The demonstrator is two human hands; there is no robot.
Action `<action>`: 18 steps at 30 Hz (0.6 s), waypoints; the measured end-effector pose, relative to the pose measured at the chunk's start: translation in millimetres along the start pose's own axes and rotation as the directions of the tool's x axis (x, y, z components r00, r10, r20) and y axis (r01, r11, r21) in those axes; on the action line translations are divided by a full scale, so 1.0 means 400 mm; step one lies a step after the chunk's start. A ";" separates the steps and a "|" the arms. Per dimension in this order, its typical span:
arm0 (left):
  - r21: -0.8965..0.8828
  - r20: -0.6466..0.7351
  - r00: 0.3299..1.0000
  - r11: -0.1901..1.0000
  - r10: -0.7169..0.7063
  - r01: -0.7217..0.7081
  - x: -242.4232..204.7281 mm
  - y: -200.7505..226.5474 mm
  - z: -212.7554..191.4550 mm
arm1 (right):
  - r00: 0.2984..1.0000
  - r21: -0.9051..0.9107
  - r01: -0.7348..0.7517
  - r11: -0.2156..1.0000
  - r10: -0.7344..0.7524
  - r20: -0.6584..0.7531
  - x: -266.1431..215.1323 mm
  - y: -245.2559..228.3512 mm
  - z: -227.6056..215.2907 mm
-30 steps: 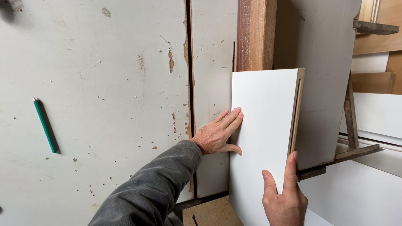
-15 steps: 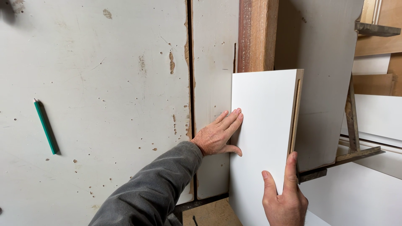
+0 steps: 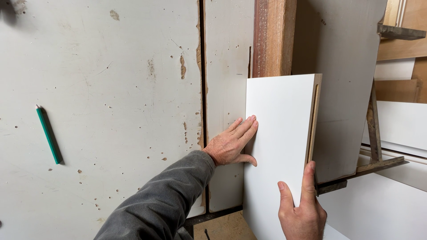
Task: The person repeatedly picks up white rectangular boards and aligns them against a wooden guide on a workbench. They adjust the boards' positions multiple times, checking the fit against the guide and the table edge.
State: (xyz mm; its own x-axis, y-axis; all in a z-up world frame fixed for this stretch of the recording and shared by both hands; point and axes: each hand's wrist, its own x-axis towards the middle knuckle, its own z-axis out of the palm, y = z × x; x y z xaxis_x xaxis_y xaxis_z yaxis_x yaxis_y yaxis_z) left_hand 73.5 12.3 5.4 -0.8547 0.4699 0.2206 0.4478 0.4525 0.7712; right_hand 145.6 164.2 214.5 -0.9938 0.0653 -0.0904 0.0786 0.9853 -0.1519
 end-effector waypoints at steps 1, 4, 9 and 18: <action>-0.004 0.002 1.000 1.000 -0.004 0.004 0.000 0.001 0.000 | 1.000 0.001 -0.013 1.000 0.013 0.002 0.000 0.000 0.000; -0.008 0.002 1.000 1.000 -0.008 0.008 0.000 0.000 -0.005 | 1.000 0.003 -0.020 1.000 0.020 -0.002 0.003 -0.002 0.002; -0.014 0.003 1.000 1.000 -0.008 0.008 0.000 0.001 -0.006 | 1.000 -0.003 0.003 1.000 -0.003 -0.026 0.005 -0.006 0.001; -0.012 0.008 1.000 1.000 -0.015 0.015 0.001 -0.001 -0.008 | 1.000 -0.003 -0.016 1.000 0.016 -0.011 0.008 -0.012 -0.001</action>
State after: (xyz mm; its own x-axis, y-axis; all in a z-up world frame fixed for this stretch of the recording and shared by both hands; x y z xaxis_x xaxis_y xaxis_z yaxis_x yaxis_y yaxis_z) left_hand 72.0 10.0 7.2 -0.8590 0.4693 0.2045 0.4321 0.4505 0.7812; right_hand 142.0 159.9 215.3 -0.9931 0.0829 -0.0824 0.0945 0.9845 -0.1479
